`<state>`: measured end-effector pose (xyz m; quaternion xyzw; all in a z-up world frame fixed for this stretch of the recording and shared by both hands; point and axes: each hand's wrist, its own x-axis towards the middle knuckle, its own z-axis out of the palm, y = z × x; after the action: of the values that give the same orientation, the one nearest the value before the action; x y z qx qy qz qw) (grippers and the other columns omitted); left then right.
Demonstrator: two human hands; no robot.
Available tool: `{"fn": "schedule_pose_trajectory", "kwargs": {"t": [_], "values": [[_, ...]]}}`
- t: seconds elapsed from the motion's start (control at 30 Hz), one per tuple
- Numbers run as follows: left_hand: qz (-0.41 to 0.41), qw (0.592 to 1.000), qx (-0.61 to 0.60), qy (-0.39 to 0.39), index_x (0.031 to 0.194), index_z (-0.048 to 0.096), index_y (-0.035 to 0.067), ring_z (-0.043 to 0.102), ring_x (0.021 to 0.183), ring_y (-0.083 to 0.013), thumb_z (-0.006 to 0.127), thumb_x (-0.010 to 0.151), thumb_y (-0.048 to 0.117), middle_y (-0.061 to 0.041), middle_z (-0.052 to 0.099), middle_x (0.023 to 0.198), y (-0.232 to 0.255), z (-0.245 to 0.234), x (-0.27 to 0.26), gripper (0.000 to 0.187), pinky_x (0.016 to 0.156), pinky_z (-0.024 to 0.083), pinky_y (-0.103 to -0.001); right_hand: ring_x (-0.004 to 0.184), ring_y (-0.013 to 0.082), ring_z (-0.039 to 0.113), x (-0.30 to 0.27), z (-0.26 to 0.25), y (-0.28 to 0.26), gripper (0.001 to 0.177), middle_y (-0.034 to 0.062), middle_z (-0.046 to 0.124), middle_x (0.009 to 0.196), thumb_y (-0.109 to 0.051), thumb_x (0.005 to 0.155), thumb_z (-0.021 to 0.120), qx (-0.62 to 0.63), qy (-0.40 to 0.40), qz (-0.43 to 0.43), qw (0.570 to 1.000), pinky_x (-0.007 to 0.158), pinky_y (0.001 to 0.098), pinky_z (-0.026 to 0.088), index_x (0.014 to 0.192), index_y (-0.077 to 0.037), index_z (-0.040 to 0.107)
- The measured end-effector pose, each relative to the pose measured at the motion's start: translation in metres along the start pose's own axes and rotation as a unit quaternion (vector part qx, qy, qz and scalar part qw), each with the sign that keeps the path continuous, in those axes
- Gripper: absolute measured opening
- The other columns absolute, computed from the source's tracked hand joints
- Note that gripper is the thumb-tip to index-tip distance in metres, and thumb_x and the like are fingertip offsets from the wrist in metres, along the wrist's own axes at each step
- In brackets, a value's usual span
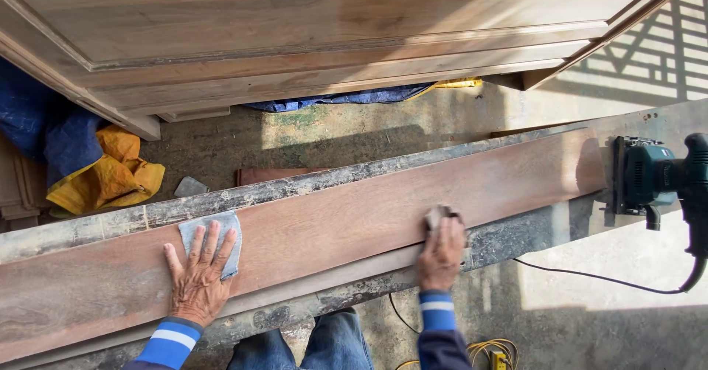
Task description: Sand a piece of wood manually with sandpaper and with an electric sander.
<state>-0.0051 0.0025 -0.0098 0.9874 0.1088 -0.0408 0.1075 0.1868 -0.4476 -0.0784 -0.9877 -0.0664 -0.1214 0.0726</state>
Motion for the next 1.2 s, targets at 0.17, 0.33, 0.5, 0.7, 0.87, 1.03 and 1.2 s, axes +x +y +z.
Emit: {"fn": "schedule_pose_trajectory", "kwargs": {"t": [0.17,0.33,0.5,0.7,0.87,1.03,1.2], "values": [[0.006,1.0,-0.01,0.004,0.156,0.021,0.035,0.013,0.154,-0.0288,0.06,0.078,0.044,-0.001,0.013,0.168,-0.001,0.001,-0.001,0.088,0.116,0.002,-0.08,0.14,0.0366,0.05,-0.065,-0.065,-0.134,0.045,0.0188,0.056,0.147,-0.019,0.097,0.059,0.185,-0.03,-0.141,0.972,0.117,0.0503,0.04,0.14,-0.004,0.057],[0.012,1.0,-0.011,0.009,0.157,0.019,0.035,0.013,0.155,-0.0285,0.058,0.079,0.043,0.0,0.012,0.169,-0.001,0.0,0.0,0.088,0.116,0.001,-0.081,0.138,0.0346,0.053,0.005,-0.027,-0.02,0.041,0.0216,0.056,0.146,-0.017,0.102,0.059,0.137,-0.01,-0.147,0.98,0.116,0.0471,0.044,0.141,-0.003,0.057],[-0.007,1.0,0.0,0.001,0.155,0.02,0.037,0.011,0.155,-0.0268,0.058,0.081,0.043,0.002,0.01,0.169,-0.001,0.005,0.001,0.083,0.117,0.001,-0.08,0.135,0.044,0.051,0.045,-0.001,0.005,0.045,0.0263,0.054,0.147,-0.021,0.104,0.055,0.004,-0.028,0.007,1.0,0.11,0.0501,0.046,0.145,-0.003,0.05],[-0.014,1.0,-0.013,0.024,0.157,0.019,0.036,0.011,0.156,-0.0285,0.058,0.081,0.042,0.001,0.01,0.17,0.008,0.002,0.003,0.085,0.117,0.002,-0.079,0.143,0.0374,0.048,-0.044,-0.059,-0.149,0.055,0.0204,0.051,0.152,-0.026,0.099,0.066,0.235,-0.107,-0.259,0.931,0.119,0.0506,0.036,0.147,-0.004,0.051],[0.026,0.998,-0.03,0.044,0.159,0.015,0.034,0.01,0.153,-0.0282,0.058,0.08,0.046,-0.002,0.005,0.168,0.039,0.008,0.019,0.091,0.114,-0.001,-0.079,0.14,0.0343,0.051,0.051,0.005,-0.004,0.048,0.0163,0.054,0.151,-0.035,0.103,0.058,0.166,-0.057,-0.148,0.973,0.115,0.0438,0.045,0.144,-0.011,0.057],[0.217,0.976,-0.035,-0.003,0.158,0.019,0.024,0.01,0.151,-0.0281,0.045,0.093,0.052,-0.007,0.007,0.167,0.204,0.022,0.089,0.075,0.115,-0.001,-0.069,0.141,0.0381,0.05,0.141,-0.007,0.084,0.042,0.0196,0.055,0.152,-0.032,0.109,0.055,0.114,-0.025,0.002,0.993,0.118,0.044,0.04,0.14,-0.005,0.064],[0.33,0.941,-0.007,-0.073,0.161,0.027,0.033,0.012,0.158,-0.02,0.052,0.097,0.031,0.003,0.014,0.172,0.361,0.077,0.162,0.068,0.128,0.001,-0.061,0.142,0.04,0.049,0.146,-0.008,0.075,0.041,0.0221,0.056,0.151,-0.026,0.109,0.056,0.115,0.009,0.018,0.993,0.116,0.0451,0.039,0.139,0.0,0.064]]}}
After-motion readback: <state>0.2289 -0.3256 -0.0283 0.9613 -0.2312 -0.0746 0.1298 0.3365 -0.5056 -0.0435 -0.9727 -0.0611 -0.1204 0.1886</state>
